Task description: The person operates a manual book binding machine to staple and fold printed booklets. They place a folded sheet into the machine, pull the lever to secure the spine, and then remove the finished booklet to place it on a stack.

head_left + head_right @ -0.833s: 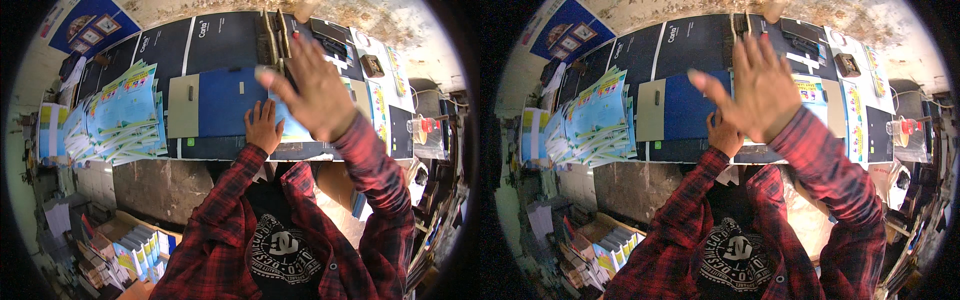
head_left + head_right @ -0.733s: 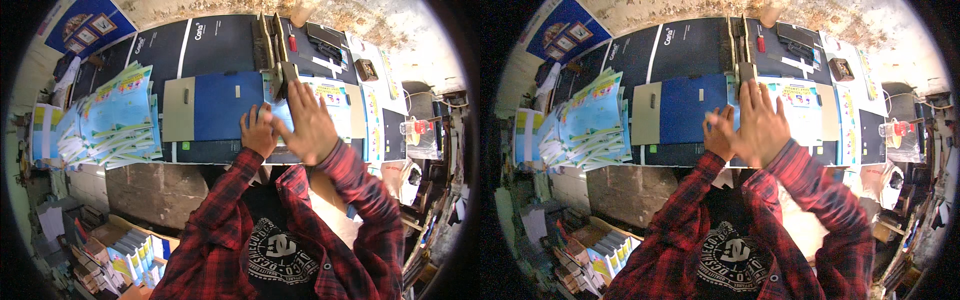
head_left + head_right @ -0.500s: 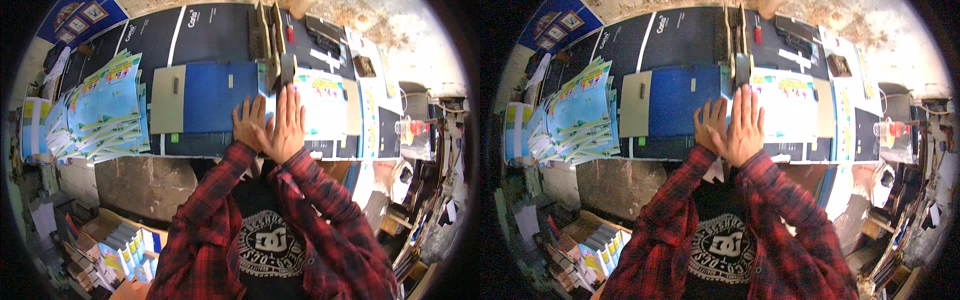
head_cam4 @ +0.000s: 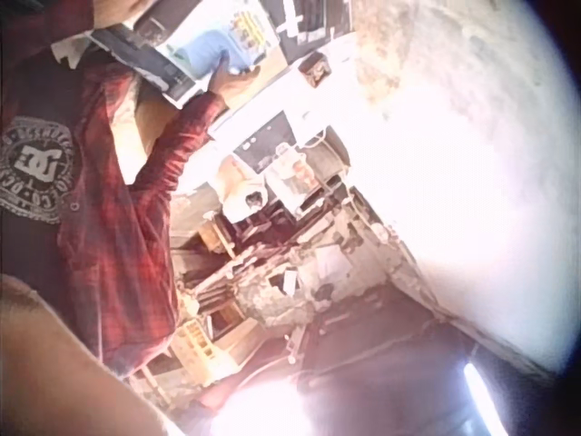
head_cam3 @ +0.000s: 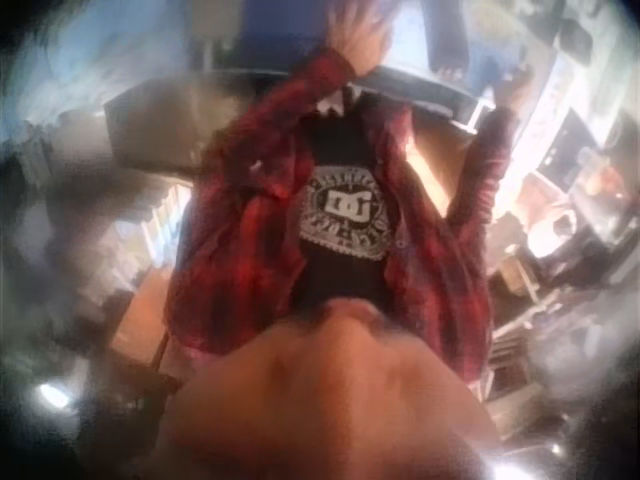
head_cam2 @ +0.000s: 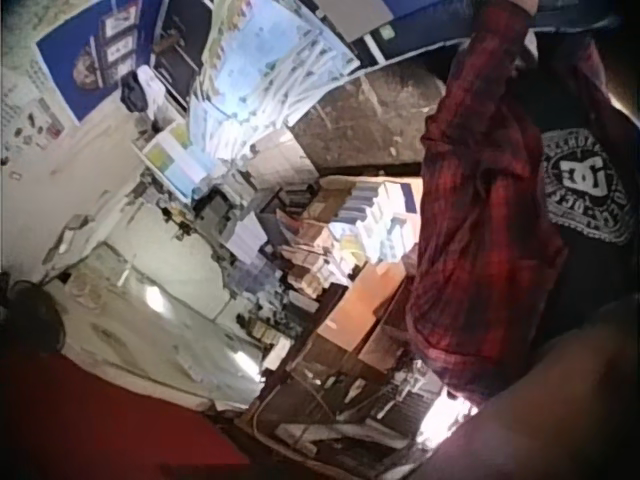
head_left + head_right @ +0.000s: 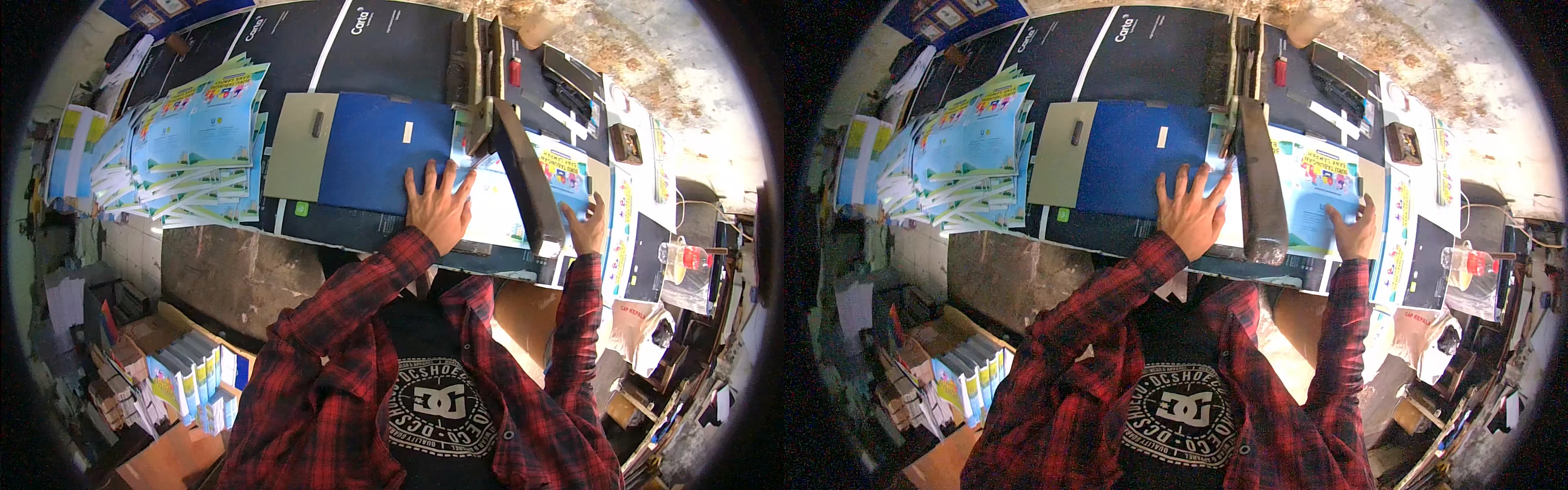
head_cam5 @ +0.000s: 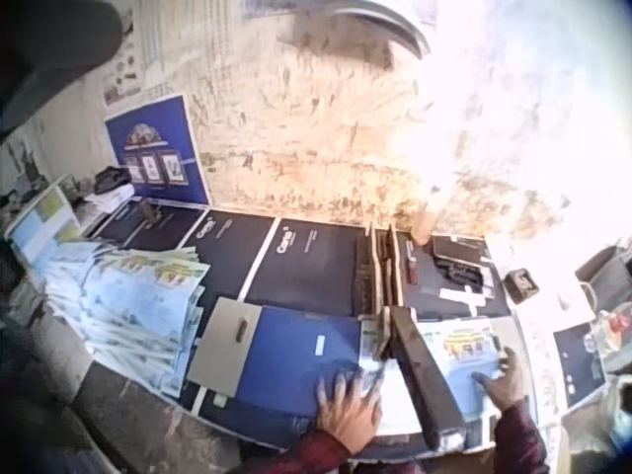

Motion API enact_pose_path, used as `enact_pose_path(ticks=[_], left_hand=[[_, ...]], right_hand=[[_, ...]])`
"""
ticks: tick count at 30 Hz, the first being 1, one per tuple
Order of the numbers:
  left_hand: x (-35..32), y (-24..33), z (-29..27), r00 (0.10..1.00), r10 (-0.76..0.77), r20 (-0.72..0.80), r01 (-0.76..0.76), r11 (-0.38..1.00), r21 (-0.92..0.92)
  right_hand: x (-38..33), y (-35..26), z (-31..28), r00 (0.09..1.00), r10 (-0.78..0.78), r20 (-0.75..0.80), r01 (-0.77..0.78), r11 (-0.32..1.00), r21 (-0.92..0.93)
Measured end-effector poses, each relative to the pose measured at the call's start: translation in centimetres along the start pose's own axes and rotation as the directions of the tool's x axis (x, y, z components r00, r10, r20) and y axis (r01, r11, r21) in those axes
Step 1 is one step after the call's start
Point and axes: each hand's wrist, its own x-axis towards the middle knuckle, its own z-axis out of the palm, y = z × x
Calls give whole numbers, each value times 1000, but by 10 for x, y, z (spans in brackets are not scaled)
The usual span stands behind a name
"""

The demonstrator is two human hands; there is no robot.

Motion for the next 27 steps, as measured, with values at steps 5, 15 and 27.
enact_pose_path(ticks=[5, 15, 27], left_hand=[[-2, -9, -7, 999, -31, 11, 31, 1000, 2], [-15, -51, -23, 996, -91, -5, 91, 996, 16], [-12, -48, -22, 993, -114, 15, 113, 993, 44]], right_hand=[[2, -9, 12, 1000, -28, 5, 29, 983, -184], [1, -38, 38, 988, -105, 116, 136, 939, -316], [-32, -282, -101, 843, -522, -128, 535, 787, 307]])
